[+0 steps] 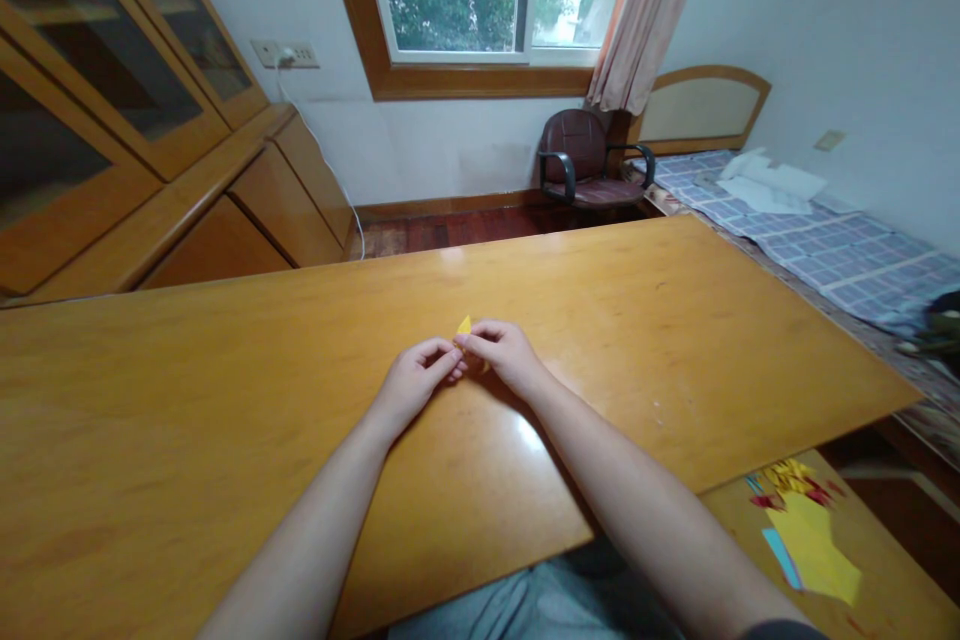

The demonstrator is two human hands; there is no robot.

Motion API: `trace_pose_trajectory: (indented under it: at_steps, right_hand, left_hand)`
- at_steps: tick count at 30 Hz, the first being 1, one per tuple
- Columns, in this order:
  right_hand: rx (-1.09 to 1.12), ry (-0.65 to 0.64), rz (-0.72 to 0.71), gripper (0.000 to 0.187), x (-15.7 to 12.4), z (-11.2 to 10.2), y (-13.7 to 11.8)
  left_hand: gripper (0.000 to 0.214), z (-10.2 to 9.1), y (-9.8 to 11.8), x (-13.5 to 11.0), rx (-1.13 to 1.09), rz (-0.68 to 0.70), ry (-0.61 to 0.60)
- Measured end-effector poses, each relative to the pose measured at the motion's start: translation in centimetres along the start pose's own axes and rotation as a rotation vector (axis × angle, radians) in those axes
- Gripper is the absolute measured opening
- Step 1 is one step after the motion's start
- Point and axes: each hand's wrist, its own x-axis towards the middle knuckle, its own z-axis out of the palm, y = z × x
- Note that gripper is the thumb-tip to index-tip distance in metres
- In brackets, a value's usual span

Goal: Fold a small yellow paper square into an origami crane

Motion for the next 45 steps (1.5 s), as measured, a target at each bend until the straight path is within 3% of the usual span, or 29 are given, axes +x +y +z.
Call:
trace_pose_trajectory:
  at_steps: [23, 34, 45]
  right_hand:
    - [0.04, -0.053, 0.03, 0.037, -0.1, 0.1, -0.5]
    - [0.113, 0.072, 0.001, 0.029, 0.5, 0.0, 0.4]
    - [0.163, 0.075, -0.052, 0.034, 0.9, 0.0, 1.4]
  left_hand:
    - [0.028, -0.1, 0.1, -0.1, -0.073, -0.009, 0.021]
    - [0.028, -0.2, -0.6, 0.0, -0.106, -0.001, 0.079]
    - [0.033, 0.0, -0.4, 0.2, -0.035, 0.011, 0.031]
